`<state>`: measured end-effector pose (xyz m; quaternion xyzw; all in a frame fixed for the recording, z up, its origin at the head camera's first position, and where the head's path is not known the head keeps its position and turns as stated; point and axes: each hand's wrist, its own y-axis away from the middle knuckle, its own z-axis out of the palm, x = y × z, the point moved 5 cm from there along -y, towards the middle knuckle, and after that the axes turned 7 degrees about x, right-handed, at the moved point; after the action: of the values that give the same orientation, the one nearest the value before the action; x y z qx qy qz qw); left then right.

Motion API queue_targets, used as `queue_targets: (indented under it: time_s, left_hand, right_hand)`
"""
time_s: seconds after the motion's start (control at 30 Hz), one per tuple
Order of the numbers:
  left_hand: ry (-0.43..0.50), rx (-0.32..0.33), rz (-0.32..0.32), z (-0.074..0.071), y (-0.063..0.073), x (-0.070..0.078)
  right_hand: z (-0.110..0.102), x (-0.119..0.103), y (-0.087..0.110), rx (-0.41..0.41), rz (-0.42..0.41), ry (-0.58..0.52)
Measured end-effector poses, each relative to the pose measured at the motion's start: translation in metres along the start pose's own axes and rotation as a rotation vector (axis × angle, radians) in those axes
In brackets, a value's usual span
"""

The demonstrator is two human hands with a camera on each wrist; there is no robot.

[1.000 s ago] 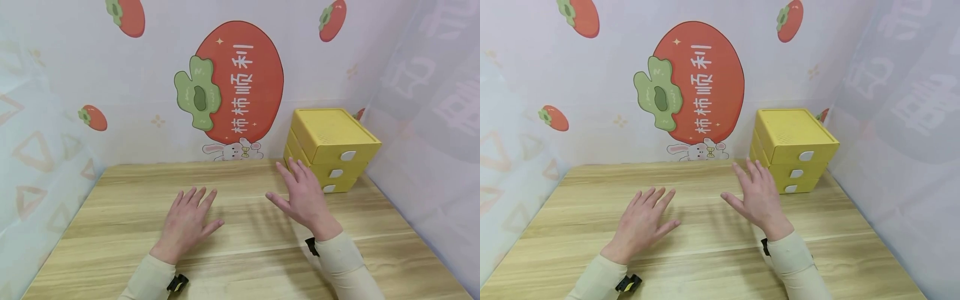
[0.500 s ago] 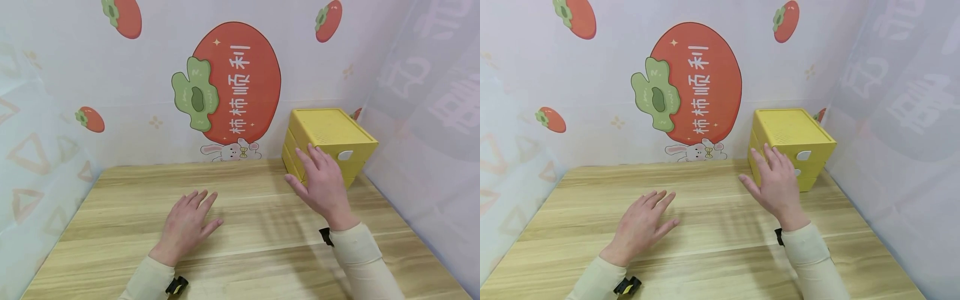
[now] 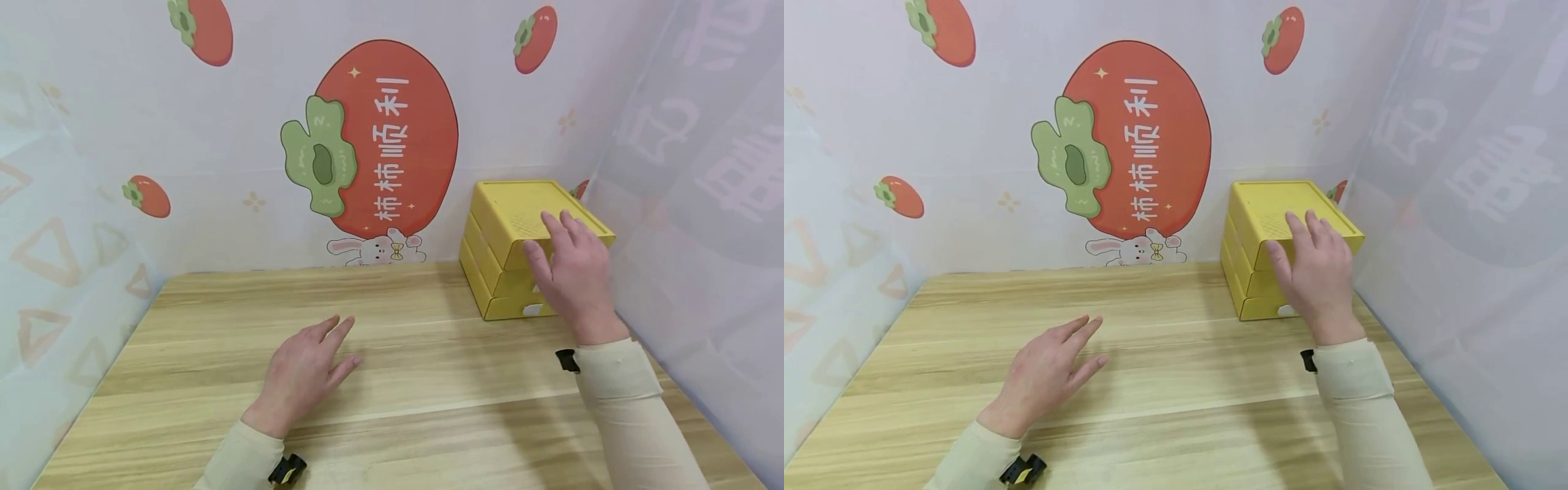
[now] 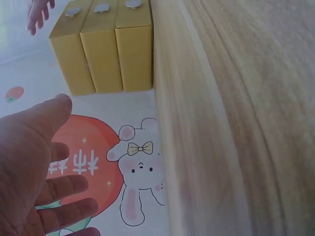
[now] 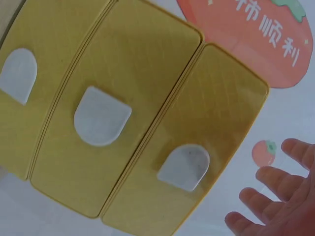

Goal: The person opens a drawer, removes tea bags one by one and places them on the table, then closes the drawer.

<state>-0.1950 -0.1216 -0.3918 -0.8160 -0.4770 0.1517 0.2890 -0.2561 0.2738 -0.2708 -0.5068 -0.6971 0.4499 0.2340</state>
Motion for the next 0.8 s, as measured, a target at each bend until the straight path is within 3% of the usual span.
queue_targets:
  time_s: [0.17, 0.6, 0.8]
  left_hand:
    - [0.003, 0.002, 0.004, 0.001, 0.000, 0.002]
    - [0.012, 0.036, 0.034, -0.002, 0.000, 0.007]
    - [0.011, 0.061, 0.057, -0.003, 0.000, 0.008]
  right_hand:
    - [-0.004, 0.018, -0.006, -0.004, 0.079, 0.023]
    - [-0.002, 0.080, -0.020, -0.253, 0.315, 0.049]
    - [0.003, 0.098, -0.021, -0.314, 0.378, 0.038]
